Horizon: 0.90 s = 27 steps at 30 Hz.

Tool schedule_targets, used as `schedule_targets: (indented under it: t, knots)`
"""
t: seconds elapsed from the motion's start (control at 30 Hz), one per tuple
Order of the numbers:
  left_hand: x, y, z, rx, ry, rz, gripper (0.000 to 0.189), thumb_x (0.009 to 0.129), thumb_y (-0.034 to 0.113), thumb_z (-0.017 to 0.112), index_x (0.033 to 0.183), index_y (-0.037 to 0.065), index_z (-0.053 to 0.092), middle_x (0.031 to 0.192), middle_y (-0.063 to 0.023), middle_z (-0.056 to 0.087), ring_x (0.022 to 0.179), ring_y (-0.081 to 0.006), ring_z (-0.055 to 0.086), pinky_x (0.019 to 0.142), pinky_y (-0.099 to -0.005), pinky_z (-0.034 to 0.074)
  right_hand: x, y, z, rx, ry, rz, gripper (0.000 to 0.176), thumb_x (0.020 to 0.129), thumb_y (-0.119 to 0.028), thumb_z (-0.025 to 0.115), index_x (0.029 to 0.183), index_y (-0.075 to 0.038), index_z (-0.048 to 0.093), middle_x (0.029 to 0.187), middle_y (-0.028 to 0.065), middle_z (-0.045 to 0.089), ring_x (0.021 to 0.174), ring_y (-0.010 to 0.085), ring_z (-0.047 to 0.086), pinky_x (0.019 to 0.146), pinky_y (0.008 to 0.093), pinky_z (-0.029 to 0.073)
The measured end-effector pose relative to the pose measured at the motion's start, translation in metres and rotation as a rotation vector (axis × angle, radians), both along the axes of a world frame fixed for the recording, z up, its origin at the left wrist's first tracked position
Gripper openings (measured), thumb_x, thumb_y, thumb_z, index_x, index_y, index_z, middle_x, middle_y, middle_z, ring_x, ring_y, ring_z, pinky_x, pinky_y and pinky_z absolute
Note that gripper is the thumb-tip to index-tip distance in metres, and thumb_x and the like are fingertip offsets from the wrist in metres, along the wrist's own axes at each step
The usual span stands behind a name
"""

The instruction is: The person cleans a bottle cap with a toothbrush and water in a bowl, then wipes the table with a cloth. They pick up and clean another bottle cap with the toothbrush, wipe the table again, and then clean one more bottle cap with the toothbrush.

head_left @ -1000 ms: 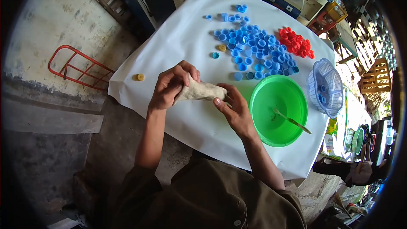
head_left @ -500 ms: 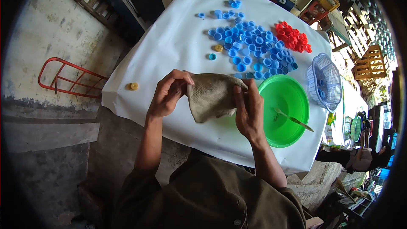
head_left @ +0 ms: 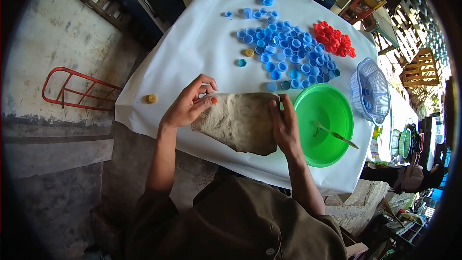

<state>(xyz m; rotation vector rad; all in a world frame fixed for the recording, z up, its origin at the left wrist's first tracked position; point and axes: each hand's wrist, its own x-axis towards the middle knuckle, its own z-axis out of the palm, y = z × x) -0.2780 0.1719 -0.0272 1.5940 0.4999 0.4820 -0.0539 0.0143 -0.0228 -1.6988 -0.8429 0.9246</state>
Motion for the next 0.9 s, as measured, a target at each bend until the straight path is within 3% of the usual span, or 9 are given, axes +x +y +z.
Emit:
schedule_targets:
  t: [0.13,0.2,0.23,0.27,0.37,0.43,0.6,0.73,0.9]
  knots:
    - [0.01,0.013,-0.004,0.153,0.007,-0.047,0.026,0.091,-0.003,0.062,0.112,0.003,0.05,0.104,-0.0032,0.052,0.087,-0.0063,0.054,0.084,-0.0243,0.051,-0.002,-0.012,-0.033,0.075,0.148,-0.057,0.021,0.103,-0.02,0.054,0.114,-0.003,0.051,0.075,0.0032,0.06,0.07,0.0082,0.054,0.062,0.0261,0.043]
    - [0.025,0.022,-0.01,0.217,0.064,0.016,0.028,0.09,-0.003,0.063,0.114,0.004,0.051,0.104,-0.0038,0.052,0.089,-0.0087,0.055,0.088,-0.0278,0.052,-0.013,-0.01,-0.047,0.103,-0.017,-0.109,0.027,0.101,-0.018,0.055,0.121,-0.002,0.046,0.073,0.0086,0.062,0.065,0.0171,0.058,0.06,0.0325,0.045]
    - [0.032,0.025,-0.014,0.145,0.215,0.118,0.034,0.09,0.005,0.066,0.121,0.008,0.05,0.108,-0.0077,0.055,0.093,-0.0184,0.059,0.089,-0.036,0.052,-0.018,-0.009,-0.052,0.117,-0.1,-0.134,0.03,0.101,-0.017,0.055,0.125,-0.002,0.044,0.071,0.0113,0.063,0.063,0.0215,0.061,0.059,0.0356,0.046]
    - [0.032,0.023,-0.024,0.258,0.34,0.187,0.036,0.09,0.008,0.067,0.122,0.009,0.05,0.11,-0.0095,0.055,0.094,-0.022,0.06,0.089,-0.0384,0.051,-0.019,-0.01,-0.055,-0.019,-0.059,-0.105,0.046,0.099,-0.015,0.058,0.137,-0.005,0.035,0.093,0.0206,0.068,0.075,0.0266,0.067,0.063,0.0382,0.05]
    - [0.031,0.018,-0.049,0.556,0.507,0.323,0.047,0.089,0.022,0.07,0.129,0.01,0.048,0.115,-0.0176,0.057,0.098,-0.036,0.061,0.084,-0.0463,0.049,-0.018,-0.014,-0.095,0.123,-0.054,-0.127,0.056,0.096,-0.009,0.062,0.143,-0.007,0.032,0.108,0.0193,0.061,0.082,0.0164,0.063,0.064,0.0289,0.049]
    - [0.025,0.009,-0.049,0.563,0.548,0.394,0.047,0.089,0.023,0.071,0.128,0.009,0.048,0.11,-0.0184,0.059,0.095,-0.0358,0.062,0.081,-0.0464,0.05,-0.02,-0.02,-0.071,0.115,0.074,-0.158,0.056,0.094,-0.006,0.063,0.143,-0.008,0.036,0.112,0.0186,0.06,0.083,0.0177,0.063,0.065,0.0301,0.05]
    - [0.007,-0.022,-0.034,0.488,0.849,0.386,0.044,0.088,0.028,0.072,0.122,0.008,0.052,0.092,-0.0162,0.065,0.087,-0.0347,0.065,0.072,-0.0468,0.05,-0.014,-0.025,-0.076,-0.048,-0.278,0.015,0.04,0.09,-0.003,0.063,0.129,-0.005,0.055,0.114,0.0183,0.059,0.084,0.0277,0.065,0.071,0.0384,0.052]
    - [-0.001,-0.037,-0.056,0.573,0.788,0.39,0.049,0.083,0.019,0.076,0.123,0.007,0.049,0.08,-0.0136,0.063,0.081,-0.0344,0.065,0.072,-0.0468,0.049,-0.02,-0.023,-0.081,-0.037,-0.395,0.03,0.036,0.088,0.001,0.06,0.124,-0.002,0.058,0.117,0.0228,0.053,0.081,0.039,0.064,0.075,0.0449,0.051]
    - [0.001,-0.037,-0.053,0.395,0.756,0.362,0.055,0.079,0.005,0.076,0.125,0.009,0.047,0.093,-0.0152,0.061,0.09,-0.0362,0.061,0.08,-0.0475,0.047,-0.027,-0.026,-0.078,0.008,-0.656,0.083,0.039,0.086,0.003,0.058,0.125,0.0,0.057,0.123,0.0247,0.049,0.095,0.0429,0.06,0.082,0.0497,0.049]
